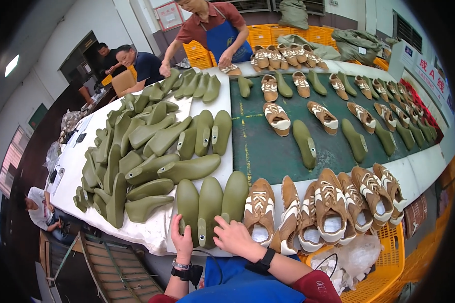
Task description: Placing shoe uppers onto shoe lasts and organizing them on the workbench.
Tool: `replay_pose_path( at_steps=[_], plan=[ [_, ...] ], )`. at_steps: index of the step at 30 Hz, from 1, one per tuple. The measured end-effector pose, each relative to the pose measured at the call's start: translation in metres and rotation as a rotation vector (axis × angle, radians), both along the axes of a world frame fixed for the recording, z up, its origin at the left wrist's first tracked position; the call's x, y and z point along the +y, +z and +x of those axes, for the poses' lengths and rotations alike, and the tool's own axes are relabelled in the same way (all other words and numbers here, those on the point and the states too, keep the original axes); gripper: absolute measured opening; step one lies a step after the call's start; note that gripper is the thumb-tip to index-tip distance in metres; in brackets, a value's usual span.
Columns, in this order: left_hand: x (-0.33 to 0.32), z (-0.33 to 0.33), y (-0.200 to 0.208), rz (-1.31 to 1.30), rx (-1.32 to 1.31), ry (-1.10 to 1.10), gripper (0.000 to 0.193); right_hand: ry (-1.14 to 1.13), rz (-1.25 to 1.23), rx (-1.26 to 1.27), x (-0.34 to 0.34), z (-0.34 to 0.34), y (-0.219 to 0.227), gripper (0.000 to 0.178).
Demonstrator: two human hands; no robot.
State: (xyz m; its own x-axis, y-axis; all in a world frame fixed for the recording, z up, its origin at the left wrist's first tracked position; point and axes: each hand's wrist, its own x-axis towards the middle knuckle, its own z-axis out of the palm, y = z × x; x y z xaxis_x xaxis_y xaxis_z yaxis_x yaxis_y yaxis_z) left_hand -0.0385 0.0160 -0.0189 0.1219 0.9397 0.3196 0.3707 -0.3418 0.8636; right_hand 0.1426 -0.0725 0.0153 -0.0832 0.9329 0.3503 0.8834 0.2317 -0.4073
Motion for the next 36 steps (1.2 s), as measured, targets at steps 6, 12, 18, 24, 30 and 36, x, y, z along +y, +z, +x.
replay_pose_path(
  at_steps=[6, 12, 18, 24, 30, 36],
  plan=[
    [0.0002, -0.0018, -0.0044, 0.011, -0.016, 0.018, 0.042, -0.004, 0.026, -0.012, 0.0014, -0.0021, 0.0031, 0.022],
    [0.0005, 0.0004, -0.0024, 0.030, 0.009, 0.021, 0.042, -0.016, 0.030, -0.017, 0.0027, -0.0013, 0.0016, 0.021],
    [0.0009, -0.0009, -0.0034, 0.040, 0.011, 0.023, 0.042, -0.013, 0.015, -0.019, 0.0022, -0.0022, 0.0019, 0.021],
    [-0.0005, -0.0008, 0.0014, 0.040, 0.019, 0.020, 0.042, -0.012, 0.001, -0.014, 0.0017, -0.0024, 0.0028, 0.021],
    [0.0009, 0.0010, 0.0019, 0.049, 0.025, 0.016, 0.042, -0.010, 0.003, -0.011, 0.0028, -0.0009, 0.0028, 0.021],
    [0.0010, 0.0015, 0.0013, 0.053, 0.028, 0.021, 0.042, -0.014, 0.002, -0.022, 0.0034, -0.0005, 0.0030, 0.021]
  ],
)
